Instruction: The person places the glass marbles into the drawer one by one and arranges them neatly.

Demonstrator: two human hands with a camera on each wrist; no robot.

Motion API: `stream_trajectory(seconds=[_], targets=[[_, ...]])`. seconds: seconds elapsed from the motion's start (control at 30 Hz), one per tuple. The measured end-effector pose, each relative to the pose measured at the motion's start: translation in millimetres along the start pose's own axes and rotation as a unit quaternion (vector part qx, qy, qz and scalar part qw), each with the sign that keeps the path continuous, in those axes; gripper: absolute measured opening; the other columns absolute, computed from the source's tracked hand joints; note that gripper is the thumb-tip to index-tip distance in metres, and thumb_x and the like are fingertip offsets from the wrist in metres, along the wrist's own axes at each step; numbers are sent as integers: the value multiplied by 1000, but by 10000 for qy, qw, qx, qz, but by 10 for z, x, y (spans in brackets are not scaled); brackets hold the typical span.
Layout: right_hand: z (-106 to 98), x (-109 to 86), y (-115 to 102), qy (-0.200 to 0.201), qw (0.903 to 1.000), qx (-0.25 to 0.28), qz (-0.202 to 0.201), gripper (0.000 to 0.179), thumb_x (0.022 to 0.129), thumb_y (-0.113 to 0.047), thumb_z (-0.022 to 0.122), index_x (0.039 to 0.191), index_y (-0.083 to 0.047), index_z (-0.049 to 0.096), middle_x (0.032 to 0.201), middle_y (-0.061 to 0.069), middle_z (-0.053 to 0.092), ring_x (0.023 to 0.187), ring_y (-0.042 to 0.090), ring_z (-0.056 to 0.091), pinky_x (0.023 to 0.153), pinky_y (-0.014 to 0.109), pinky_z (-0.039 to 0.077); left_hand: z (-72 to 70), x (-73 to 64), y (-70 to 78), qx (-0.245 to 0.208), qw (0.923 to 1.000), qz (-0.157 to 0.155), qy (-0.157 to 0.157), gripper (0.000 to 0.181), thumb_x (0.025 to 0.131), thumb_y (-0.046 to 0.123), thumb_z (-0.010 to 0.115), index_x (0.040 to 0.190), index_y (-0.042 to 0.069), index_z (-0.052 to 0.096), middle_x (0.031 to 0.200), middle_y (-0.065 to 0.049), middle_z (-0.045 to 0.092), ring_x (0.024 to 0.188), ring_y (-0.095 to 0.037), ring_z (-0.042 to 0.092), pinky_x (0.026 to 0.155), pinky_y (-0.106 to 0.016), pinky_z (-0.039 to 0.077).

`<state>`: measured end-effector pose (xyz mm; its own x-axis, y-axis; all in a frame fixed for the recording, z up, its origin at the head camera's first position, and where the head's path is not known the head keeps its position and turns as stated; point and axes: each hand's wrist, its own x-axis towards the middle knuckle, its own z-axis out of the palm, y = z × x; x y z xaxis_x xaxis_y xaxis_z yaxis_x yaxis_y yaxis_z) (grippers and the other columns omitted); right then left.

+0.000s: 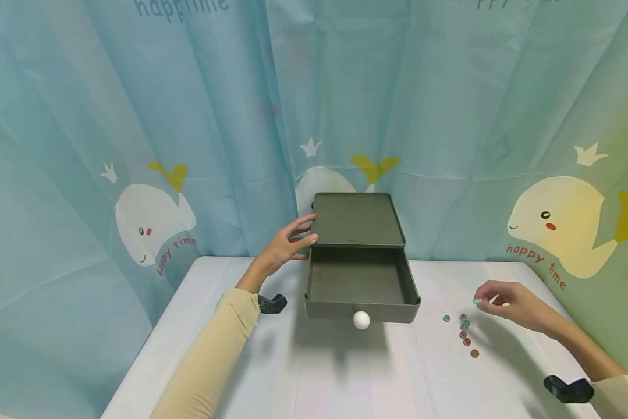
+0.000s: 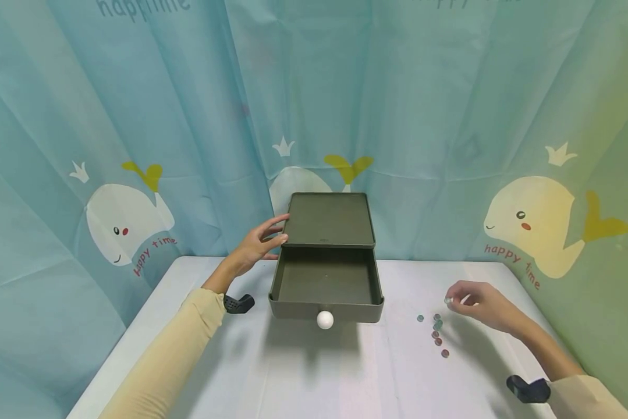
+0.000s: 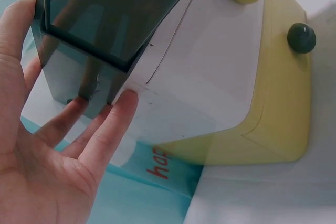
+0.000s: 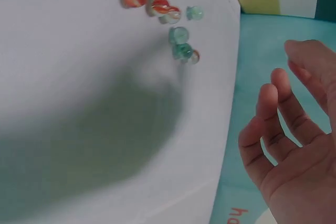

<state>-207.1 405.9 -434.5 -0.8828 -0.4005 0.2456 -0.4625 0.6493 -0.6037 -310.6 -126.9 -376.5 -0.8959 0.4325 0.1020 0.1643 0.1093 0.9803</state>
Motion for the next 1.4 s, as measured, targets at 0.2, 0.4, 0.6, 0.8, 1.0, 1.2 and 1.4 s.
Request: stream_trajectory(seconds=[0.2, 0.4, 0.6, 0.8, 1.0, 1.2, 1.4], targets=[[-73, 38, -117, 58, 9995, 91, 293, 10, 95, -9, 74, 100, -17, 71, 89, -5, 69, 73, 12, 65, 57, 26, 49, 2, -3, -5, -4, 10000, -13, -4, 58, 103, 24, 66, 156, 33, 44, 162, -11, 34, 143, -31, 44, 98, -53, 54], [-152, 93, -193, 150, 9993, 177, 287, 11, 95, -10, 74, 101, -19, 71, 90, -3, 71, 77, 10, 66, 58, 26, 50, -2, 8, 0, -32, 10000, -38, 4, 58, 103, 26, 66, 156, 34, 45, 162, -11, 34, 142, -32, 45, 99, -54, 54], [-220, 148, -286, 273, 9988, 364, 178, 15, 94, -2, 72, 102, -14, 71, 92, -6, 70, 77, 10, 66, 59, 27, 50, -1, 1, 4, -23, 10000, -27, -5, 58, 103, 26, 66, 156, 33, 44, 162, -11, 35, 142, -32, 45, 100, -55, 53], [-307, 172, -398, 268, 9987, 365, 239, 13, 95, -5, 72, 106, -11, 71, 97, -4, 71, 80, 10, 67, 62, 28, 51, 2, -8, 13, -41, 10000, -30, -7, 59, 103, 25, 66, 156, 33, 44, 162, -11, 34, 143, -32, 45, 100, -55, 53], [-416, 211, -486, 334, 9985, 313, 308, 13, 95, -8, 74, 108, -11, 71, 97, -5, 70, 81, 10, 67, 64, 26, 51, 4, -7, 14, -57, 10000, -24, -28, 59, 103, 25, 66, 157, 32, 43, 163, -12, 33, 143, -33, 44, 101, -56, 52], [-519, 263, -560, 465, 9975, 486, 201, 14, 95, -4, 73, 107, -12, 71, 92, -4, 70, 79, 10, 66, 64, 25, 50, 6, -5, 18, -69, 10000, -11, -30, 59, 103, 25, 66, 157, 32, 44, 162, -12, 34, 143, -33, 45, 101, -57, 52], [-616, 296, -694, 666, 9959, 564, 224, 15, 94, 1, 71, 108, -6, 70, 90, -4, 72, 79, 9, 67, 67, 21, 51, 5, -4, 14, -69, 10000, -6, -17, 59, 102, 25, 67, 157, 33, 44, 162, -11, 34, 142, -31, 45, 99, -55, 53]])
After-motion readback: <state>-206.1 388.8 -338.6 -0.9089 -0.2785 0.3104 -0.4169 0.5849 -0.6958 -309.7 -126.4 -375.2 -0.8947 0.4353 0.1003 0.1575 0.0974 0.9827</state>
